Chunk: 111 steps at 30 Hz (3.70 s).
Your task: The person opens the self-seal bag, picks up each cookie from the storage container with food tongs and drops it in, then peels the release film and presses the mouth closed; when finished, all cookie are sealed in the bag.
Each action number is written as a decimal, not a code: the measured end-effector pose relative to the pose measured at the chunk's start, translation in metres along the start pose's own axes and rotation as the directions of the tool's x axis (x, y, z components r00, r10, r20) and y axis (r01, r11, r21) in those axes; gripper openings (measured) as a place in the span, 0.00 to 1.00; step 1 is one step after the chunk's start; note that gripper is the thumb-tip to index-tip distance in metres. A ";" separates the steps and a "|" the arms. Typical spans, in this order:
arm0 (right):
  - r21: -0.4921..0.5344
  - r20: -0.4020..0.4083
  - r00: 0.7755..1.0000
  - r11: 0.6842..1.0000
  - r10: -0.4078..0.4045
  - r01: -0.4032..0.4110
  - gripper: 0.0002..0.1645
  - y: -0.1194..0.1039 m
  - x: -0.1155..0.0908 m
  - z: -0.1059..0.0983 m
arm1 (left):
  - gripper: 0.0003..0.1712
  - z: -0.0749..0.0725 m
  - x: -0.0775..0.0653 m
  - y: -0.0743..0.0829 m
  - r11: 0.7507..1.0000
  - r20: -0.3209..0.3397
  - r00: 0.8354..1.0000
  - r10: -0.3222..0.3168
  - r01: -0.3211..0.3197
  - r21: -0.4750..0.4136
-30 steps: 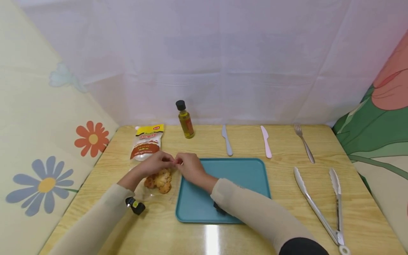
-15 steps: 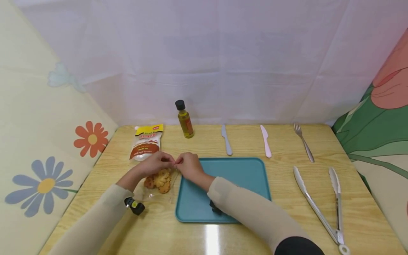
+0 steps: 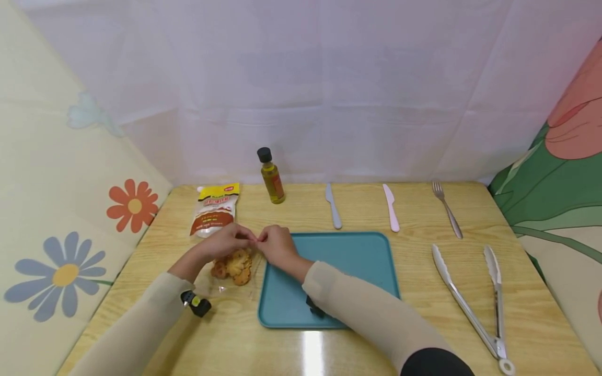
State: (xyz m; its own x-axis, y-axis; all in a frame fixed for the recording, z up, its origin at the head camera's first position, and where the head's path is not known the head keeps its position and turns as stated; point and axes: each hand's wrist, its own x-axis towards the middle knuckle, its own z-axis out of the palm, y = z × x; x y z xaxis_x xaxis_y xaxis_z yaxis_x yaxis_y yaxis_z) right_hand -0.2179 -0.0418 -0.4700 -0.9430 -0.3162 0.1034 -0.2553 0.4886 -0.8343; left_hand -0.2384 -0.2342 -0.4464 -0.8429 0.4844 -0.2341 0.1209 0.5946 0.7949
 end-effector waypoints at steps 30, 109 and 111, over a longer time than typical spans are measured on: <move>-0.025 -0.008 0.998 0.998 -0.056 0.056 0.08 0.002 0.000 -0.002 | 0.10 0.001 0.000 -0.001 1.000 -0.014 1.000 0.006 -0.007 -0.010; 0.739 0.258 0.956 0.609 0.141 -0.289 0.05 0.015 -0.081 -0.070 | 0.09 0.025 -0.001 -0.016 0.989 -0.197 0.980 0.036 -0.006 0.151; 0.745 0.264 0.957 0.604 0.124 -0.284 0.05 0.016 -0.087 -0.075 | 0.09 0.025 -0.001 -0.015 0.986 -0.204 0.978 0.037 -0.003 0.167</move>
State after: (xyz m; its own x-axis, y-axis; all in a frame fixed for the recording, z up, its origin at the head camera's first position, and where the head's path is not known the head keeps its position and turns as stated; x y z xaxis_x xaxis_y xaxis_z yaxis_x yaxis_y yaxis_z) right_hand -0.1562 0.0544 -0.4519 -0.8775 -0.4562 -0.1476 0.2725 -0.2213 -0.9364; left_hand -0.2260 -0.2275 -0.4725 -0.9272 0.3648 -0.0850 0.2089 0.6920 0.6910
